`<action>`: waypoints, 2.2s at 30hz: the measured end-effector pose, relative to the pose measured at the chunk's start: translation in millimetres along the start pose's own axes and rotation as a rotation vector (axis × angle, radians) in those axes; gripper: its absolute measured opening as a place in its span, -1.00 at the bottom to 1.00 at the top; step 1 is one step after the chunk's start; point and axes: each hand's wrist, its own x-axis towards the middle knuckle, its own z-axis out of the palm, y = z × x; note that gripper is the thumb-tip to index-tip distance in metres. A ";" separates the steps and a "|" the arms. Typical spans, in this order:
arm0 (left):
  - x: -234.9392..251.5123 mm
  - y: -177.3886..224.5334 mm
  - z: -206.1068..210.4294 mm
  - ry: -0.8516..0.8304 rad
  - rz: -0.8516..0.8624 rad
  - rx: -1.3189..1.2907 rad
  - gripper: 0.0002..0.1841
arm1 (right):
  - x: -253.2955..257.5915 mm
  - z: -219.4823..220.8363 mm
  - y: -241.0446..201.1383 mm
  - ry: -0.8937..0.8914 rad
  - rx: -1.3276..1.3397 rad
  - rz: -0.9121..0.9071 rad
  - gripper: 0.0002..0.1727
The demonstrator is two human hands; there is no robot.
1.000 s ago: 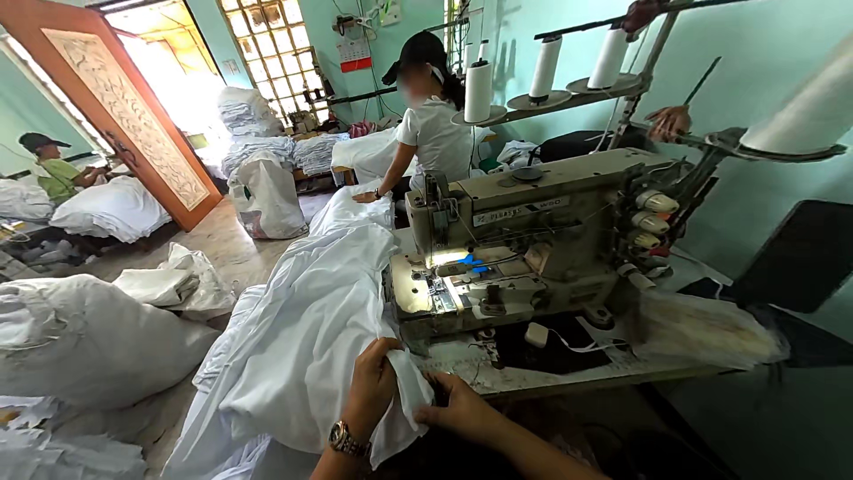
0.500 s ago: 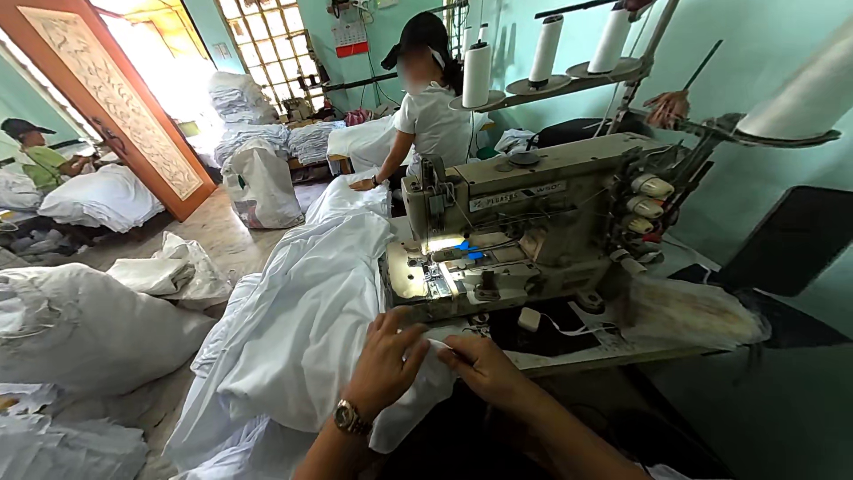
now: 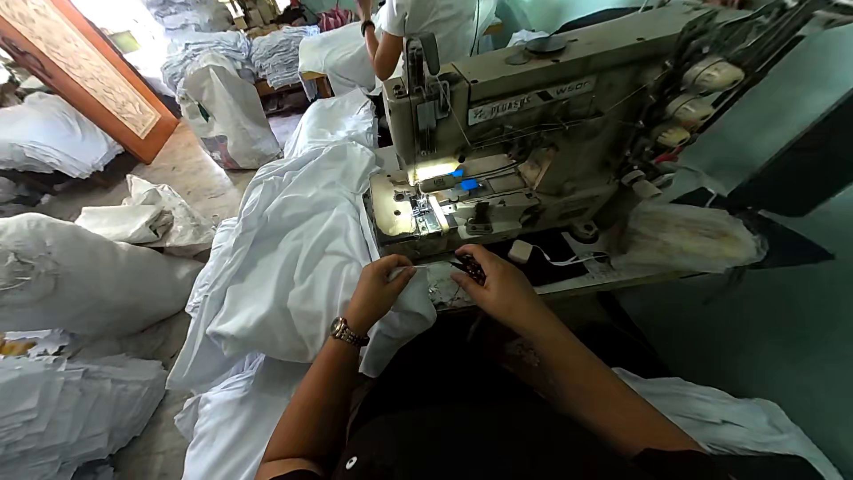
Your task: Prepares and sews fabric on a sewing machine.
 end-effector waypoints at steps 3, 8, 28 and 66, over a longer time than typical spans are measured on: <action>1.4 0.7 -0.1 0.002 0.000 0.019 -0.82 | -3.8 6.1 -9.6 0.041 -0.070 -0.089 -0.64; 0.8 1.9 1.5 -0.009 0.034 0.008 -0.82 | 0.7 18.5 -17.3 0.063 -0.179 -0.130 -0.72; 2.9 10.8 1.4 0.039 0.194 -0.056 -0.85 | -4.3 44.8 -4.4 -0.235 0.593 0.081 -0.39; -71.9 37.1 -40.2 0.426 0.096 -0.516 -0.86 | -1.6 15.8 -34.7 -0.076 0.367 -0.247 -0.75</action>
